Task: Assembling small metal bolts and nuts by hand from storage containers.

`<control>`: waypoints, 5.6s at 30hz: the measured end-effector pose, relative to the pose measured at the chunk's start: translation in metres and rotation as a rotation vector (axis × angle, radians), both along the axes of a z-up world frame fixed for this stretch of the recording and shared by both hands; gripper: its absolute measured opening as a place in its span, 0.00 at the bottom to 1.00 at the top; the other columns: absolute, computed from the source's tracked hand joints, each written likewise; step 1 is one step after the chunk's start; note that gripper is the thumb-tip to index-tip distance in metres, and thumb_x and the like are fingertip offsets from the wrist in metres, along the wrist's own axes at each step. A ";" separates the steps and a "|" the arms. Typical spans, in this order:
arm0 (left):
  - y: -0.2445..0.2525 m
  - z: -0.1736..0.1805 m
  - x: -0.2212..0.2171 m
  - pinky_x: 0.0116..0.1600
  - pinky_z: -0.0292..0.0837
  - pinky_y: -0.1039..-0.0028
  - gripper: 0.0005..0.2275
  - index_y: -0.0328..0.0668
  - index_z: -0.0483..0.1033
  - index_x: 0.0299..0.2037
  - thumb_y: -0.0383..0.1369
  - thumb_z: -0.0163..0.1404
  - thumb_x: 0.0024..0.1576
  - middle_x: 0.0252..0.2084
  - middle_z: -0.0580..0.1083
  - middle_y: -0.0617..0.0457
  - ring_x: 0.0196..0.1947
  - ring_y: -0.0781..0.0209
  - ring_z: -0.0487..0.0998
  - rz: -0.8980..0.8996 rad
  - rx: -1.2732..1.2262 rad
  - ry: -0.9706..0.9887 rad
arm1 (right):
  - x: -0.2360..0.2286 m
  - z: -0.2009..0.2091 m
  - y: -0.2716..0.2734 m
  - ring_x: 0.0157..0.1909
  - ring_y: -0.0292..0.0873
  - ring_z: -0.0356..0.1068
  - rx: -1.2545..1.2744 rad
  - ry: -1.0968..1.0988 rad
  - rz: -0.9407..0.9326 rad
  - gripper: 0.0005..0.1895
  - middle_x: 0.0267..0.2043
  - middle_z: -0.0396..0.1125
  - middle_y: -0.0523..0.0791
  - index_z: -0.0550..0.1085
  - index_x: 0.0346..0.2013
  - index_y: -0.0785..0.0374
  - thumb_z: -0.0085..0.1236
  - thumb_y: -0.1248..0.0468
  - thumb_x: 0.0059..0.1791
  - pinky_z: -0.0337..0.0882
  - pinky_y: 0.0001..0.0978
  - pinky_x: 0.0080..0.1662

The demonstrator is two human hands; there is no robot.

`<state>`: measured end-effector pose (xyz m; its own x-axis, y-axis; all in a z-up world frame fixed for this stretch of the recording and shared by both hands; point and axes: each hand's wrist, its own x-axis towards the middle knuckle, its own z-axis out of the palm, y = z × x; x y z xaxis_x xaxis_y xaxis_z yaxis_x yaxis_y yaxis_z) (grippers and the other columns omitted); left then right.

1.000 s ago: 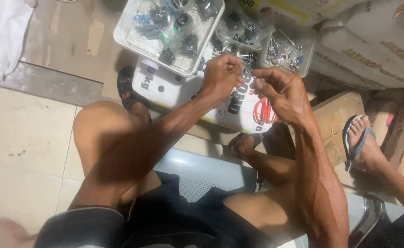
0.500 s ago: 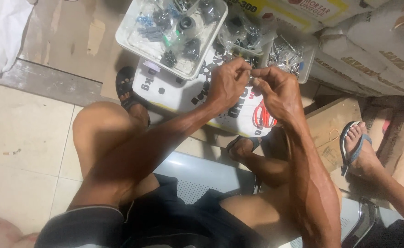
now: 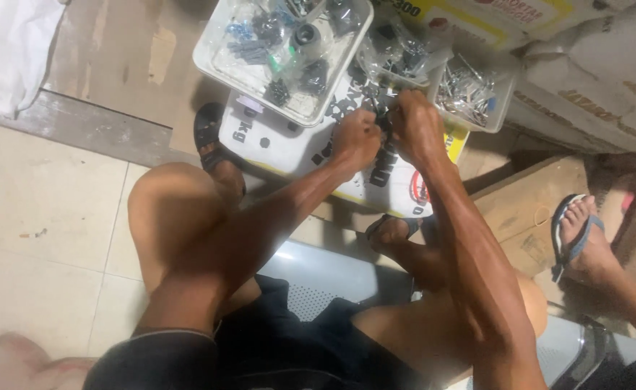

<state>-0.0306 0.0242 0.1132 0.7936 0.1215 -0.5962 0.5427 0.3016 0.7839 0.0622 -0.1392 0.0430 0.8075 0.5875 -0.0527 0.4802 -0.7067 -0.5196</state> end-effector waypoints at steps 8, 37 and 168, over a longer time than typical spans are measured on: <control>0.009 -0.049 -0.002 0.61 0.71 0.55 0.18 0.35 0.75 0.58 0.35 0.46 0.60 0.55 0.77 0.40 0.59 0.41 0.78 -0.368 0.459 0.051 | -0.006 -0.036 0.000 0.41 0.53 0.73 -0.204 -0.411 -0.048 0.03 0.41 0.65 0.49 0.74 0.40 0.63 0.54 0.68 0.53 0.73 0.43 0.40; 0.013 -0.126 0.009 0.43 0.79 0.61 0.05 0.30 0.76 0.42 0.20 0.47 0.60 0.40 0.75 0.36 0.38 0.44 0.82 -0.359 1.077 -0.309 | -0.026 -0.029 -0.039 0.42 0.72 0.74 -0.256 -0.043 -0.166 0.07 0.47 0.65 0.54 0.73 0.44 0.64 0.52 0.67 0.52 0.74 0.67 0.44; -0.009 -0.092 0.020 0.32 0.80 0.75 0.07 0.30 0.76 0.41 0.26 0.46 0.60 0.30 0.79 0.41 0.28 0.56 0.85 -0.067 0.332 -0.190 | -0.022 -0.096 -0.091 0.43 0.51 0.65 -0.290 -0.428 -0.227 0.11 0.42 0.62 0.45 0.75 0.35 0.57 0.68 0.64 0.41 0.64 0.45 0.43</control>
<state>-0.0107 0.0147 0.0211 0.8990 0.2270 -0.3745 0.3881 -0.0170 0.9214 0.0399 -0.2301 -0.0532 0.8966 0.4072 0.1740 0.4252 -0.9015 -0.0813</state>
